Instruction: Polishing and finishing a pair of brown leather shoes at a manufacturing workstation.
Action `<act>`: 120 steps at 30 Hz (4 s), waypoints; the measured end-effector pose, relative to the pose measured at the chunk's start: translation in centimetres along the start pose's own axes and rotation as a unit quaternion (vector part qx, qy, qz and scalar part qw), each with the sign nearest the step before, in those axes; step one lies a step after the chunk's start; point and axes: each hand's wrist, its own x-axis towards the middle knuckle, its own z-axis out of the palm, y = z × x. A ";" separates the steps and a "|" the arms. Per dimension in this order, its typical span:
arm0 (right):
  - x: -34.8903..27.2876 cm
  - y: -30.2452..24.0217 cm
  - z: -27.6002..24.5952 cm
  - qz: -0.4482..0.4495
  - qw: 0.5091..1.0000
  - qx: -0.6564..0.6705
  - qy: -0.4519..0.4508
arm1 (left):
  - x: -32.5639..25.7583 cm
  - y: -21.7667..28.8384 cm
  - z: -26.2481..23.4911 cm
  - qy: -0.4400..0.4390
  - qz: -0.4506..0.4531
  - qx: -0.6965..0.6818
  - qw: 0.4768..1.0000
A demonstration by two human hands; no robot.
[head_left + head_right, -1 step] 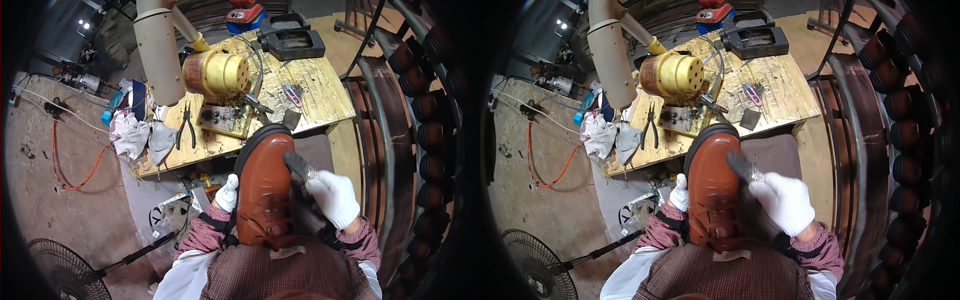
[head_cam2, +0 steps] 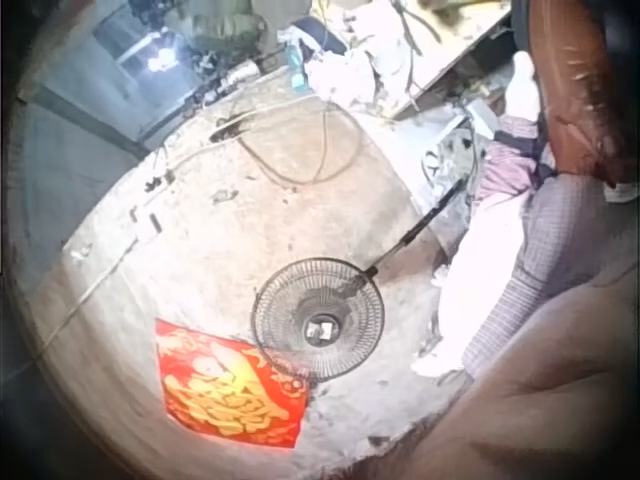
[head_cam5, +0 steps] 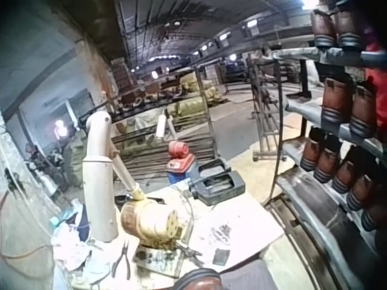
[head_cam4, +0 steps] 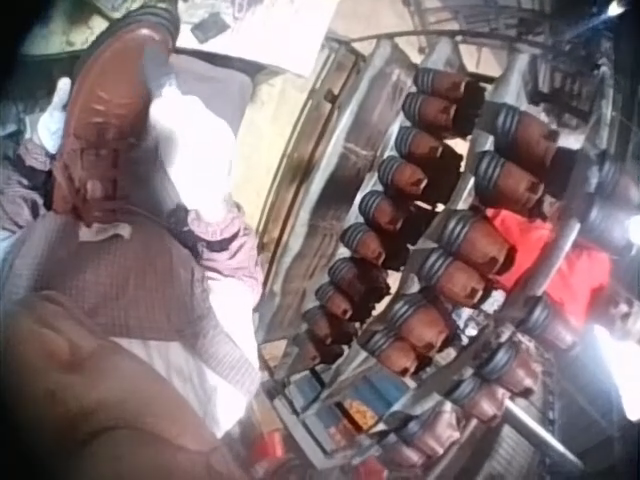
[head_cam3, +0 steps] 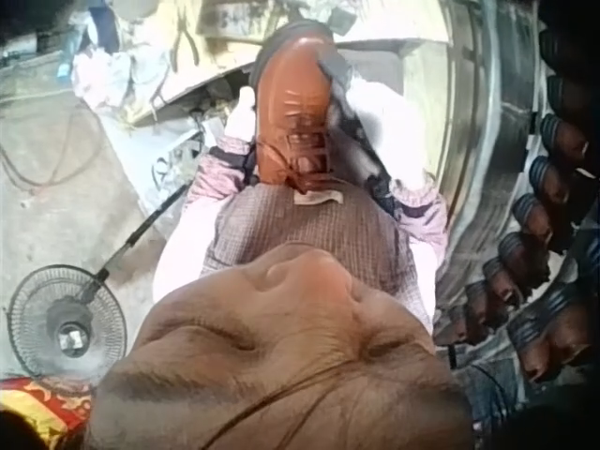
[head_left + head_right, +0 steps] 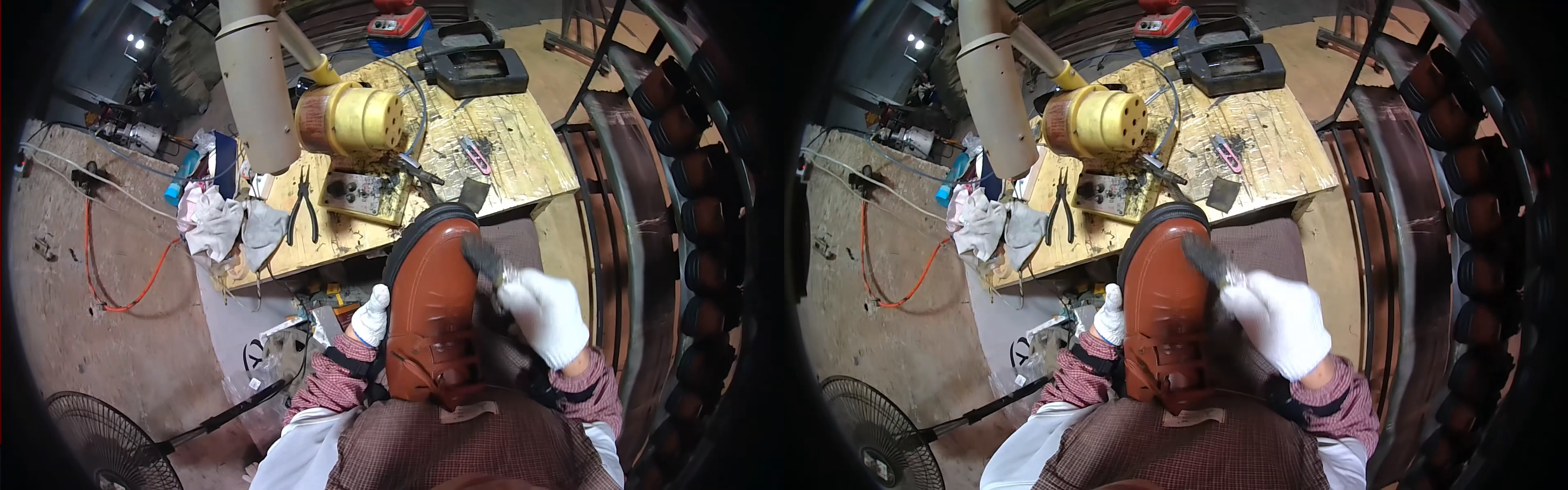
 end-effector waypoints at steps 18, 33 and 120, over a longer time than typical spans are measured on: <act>1.4 1.4 -1.1 0.415 0.884 0.196 -0.092 | 1.4 -1.2 -1.3 -0.180 0.051 -0.191 0.964; 35.3 9.6 -7.7 0.103 0.882 -0.459 0.028 | 3.8 0.3 0.3 -0.040 -0.029 -0.056 0.997; -1.9 -2.1 -4.1 0.311 0.923 0.219 -0.060 | 0.8 0.3 3.8 -0.092 0.089 0.034 0.991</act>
